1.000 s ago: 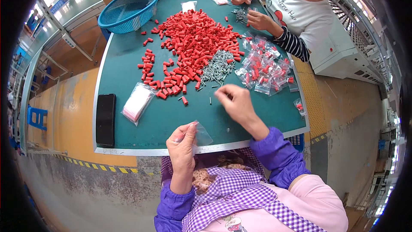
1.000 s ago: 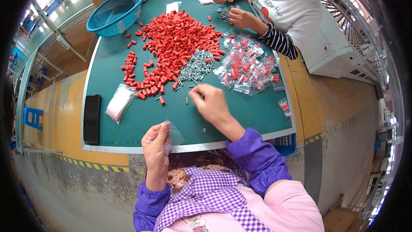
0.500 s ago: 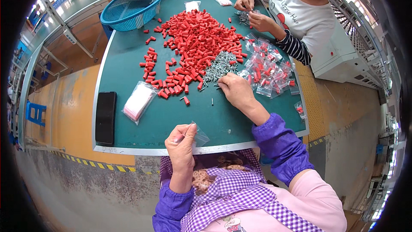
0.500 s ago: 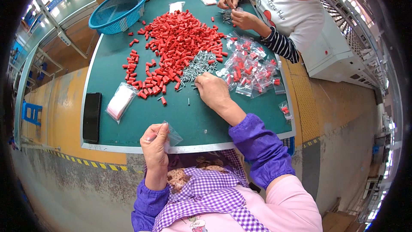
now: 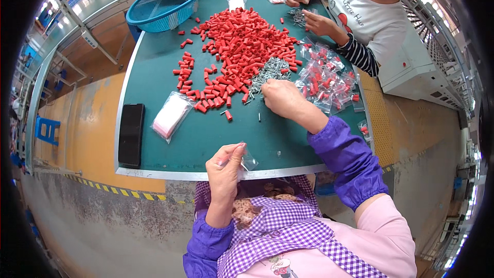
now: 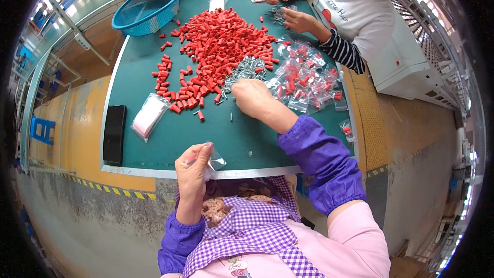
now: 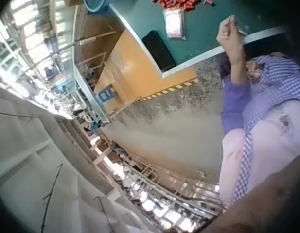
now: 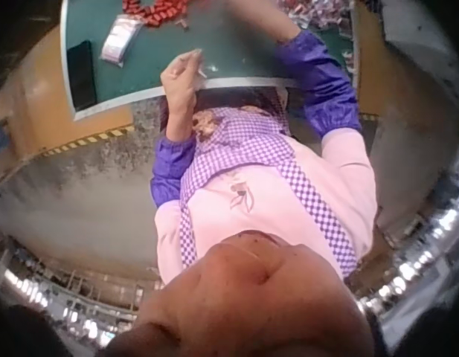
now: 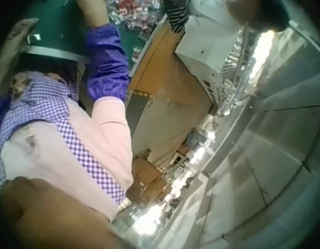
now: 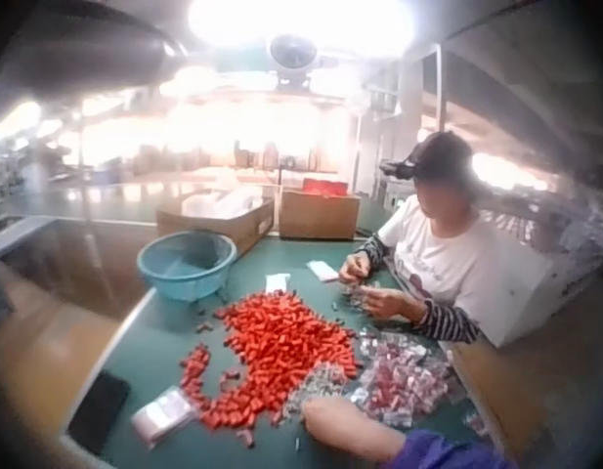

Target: The person assembles small red plastic components with metal pins by hand, then places the assembled components into small plastic bags.

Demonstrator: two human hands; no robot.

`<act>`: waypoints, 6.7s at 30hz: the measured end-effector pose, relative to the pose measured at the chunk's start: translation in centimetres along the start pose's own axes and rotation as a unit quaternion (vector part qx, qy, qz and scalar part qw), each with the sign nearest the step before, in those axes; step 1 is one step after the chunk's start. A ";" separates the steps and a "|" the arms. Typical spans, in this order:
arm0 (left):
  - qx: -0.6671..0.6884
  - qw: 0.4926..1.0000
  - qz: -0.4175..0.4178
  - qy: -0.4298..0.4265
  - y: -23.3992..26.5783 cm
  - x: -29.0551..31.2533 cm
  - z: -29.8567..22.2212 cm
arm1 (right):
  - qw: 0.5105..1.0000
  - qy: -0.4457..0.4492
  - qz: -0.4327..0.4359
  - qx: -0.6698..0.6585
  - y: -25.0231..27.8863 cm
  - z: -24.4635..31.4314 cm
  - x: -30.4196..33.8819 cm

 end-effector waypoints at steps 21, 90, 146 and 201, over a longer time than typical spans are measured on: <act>-0.134 0.984 0.006 -0.115 -0.1 -0.4 -0.4 | 0.934 0.104 0.033 -0.340 6.1 7.3 5.1; -0.017 0.988 -0.027 -0.151 7.1 -3.8 -3.8 | 0.841 0.046 0.423 -0.334 -8.7 17.8 13.8; -0.200 0.948 -0.006 -0.248 1.3 -1.9 -2.4 | 0.883 0.014 -0.115 -0.455 3.4 11.4 5.8; 0.029 0.999 0.038 -0.017 -1.2 -0.7 -1.5 | 0.754 -0.148 0.024 -0.639 1.6 6.0 8.0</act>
Point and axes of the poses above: each hand's wrist, its own x-axis away from the middle knuckle, its own y-axis out of the back of the hand, z = x × y, the point moved 3 cm from there along -x, towards the middle knuckle, and after that the axes turned 9 degrees about -y, right-handed, at the moved point
